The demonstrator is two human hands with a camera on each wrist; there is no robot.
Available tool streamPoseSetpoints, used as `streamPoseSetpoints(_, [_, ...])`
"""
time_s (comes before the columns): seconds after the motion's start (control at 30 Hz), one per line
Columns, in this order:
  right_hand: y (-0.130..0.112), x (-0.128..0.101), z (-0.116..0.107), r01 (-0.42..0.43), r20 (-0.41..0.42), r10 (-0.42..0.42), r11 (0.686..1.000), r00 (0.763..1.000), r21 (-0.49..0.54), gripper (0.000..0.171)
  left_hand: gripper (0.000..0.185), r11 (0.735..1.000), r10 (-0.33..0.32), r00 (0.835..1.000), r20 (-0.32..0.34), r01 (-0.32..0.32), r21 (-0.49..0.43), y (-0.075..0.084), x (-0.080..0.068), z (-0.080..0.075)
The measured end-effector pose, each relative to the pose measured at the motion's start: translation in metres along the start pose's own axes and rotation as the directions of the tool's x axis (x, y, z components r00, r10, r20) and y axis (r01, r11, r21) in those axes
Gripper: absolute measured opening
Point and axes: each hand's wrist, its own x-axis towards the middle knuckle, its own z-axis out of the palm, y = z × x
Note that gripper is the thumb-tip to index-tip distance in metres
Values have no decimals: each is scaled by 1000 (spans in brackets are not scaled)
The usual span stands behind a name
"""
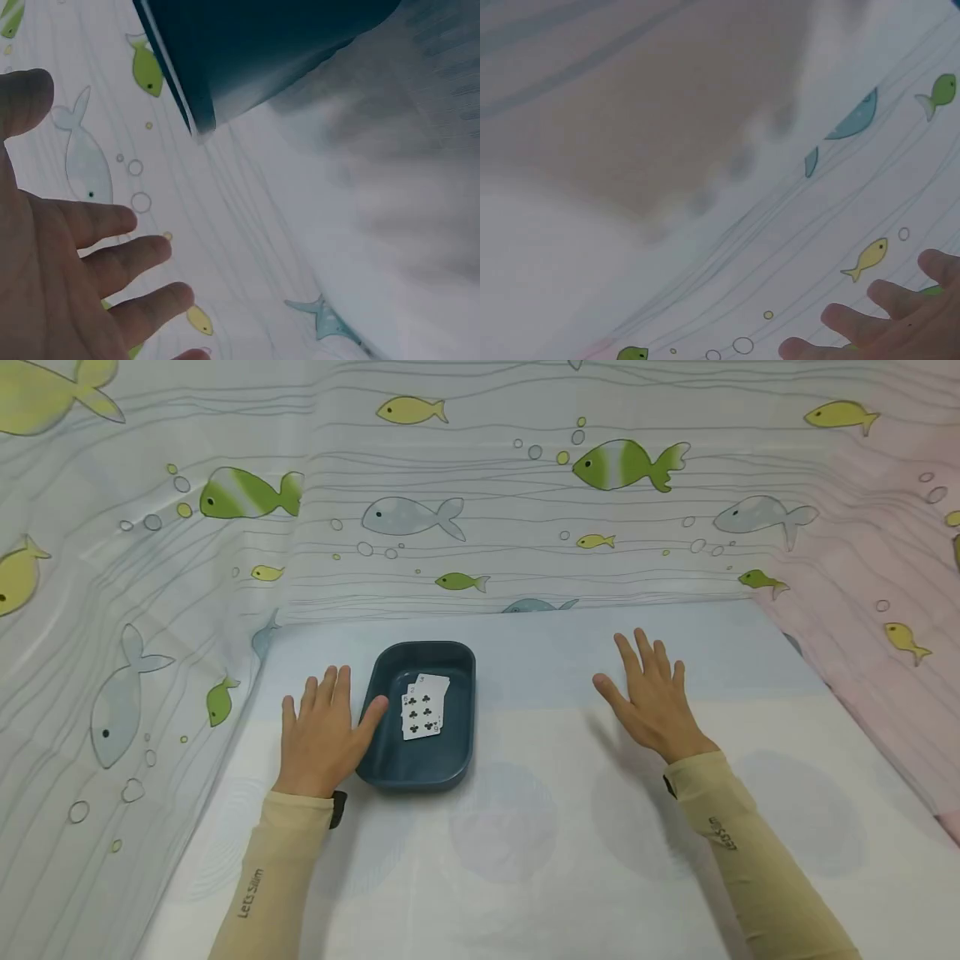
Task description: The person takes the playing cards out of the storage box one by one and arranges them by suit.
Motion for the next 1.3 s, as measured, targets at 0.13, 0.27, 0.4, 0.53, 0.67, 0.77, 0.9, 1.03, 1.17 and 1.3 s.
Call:
streamPoseSetpoints(0.13, [-5, 2, 1, 10, 7, -10, 1000, 1000, 4, 82, 96, 1000, 22, 1000, -3, -22, -20, -1, -5, -2])
streamPoseSetpoints(0.27, [-10, 3, 3, 19, 12, -20, 1000, 1000, 6, 84, 97, 995, 82, 996, -19, -83, -50, -4, -12, -6])
streamPoseSetpoints(0.4, [-13, 3, 3, 23, 19, -23, 1000, 1000, 17, 86, 101, 990, 120, 993, -20, -121, -77, -3, -22, -6])
streamPoseSetpoints(0.53, [-15, 3, 5, 34, 28, -35, 999, 999, 33, 86, 108, 989, 126, 992, 8, -125, -76, -3, -34, -2])
streamPoseSetpoints(0.67, [-17, 3, 6, 42, 34, -43, 998, 998, 41, 87, 114, 991, 116, 990, 75, -111, -71, -5, -43, 4])
streamPoseSetpoints(0.77, [-18, 3, 7, 47, 44, -49, 998, 998, 43, 89, 117, 993, 99, 987, 128, -89, -81, -8, -47, 10])
streamPoseSetpoints(0.9, [-20, 4, 10, 54, 70, -57, 998, 996, 45, 91, 117, 991, 90, 981, 173, -71, -114, -11, -49, 17])
streamPoseSetpoints(1.03, [-21, 4, 13, 64, 90, -68, 997, 994, 48, 93, 118, 988, 99, 977, 187, -74, -136, -13, -50, 22])
streamPoseSetpoints(1.17, [-22, 5, 15, 66, 97, -71, 997, 993, 49, 94, 121, 988, 110, 978, 180, -88, -123, -14, -49, 22])
streamPoseSetpoints(1.3, [-25, 7, 16, 73, 94, -78, 996, 993, 49, 95, 123, 989, 119, 976, 182, -99, -113, -12, -46, 21])
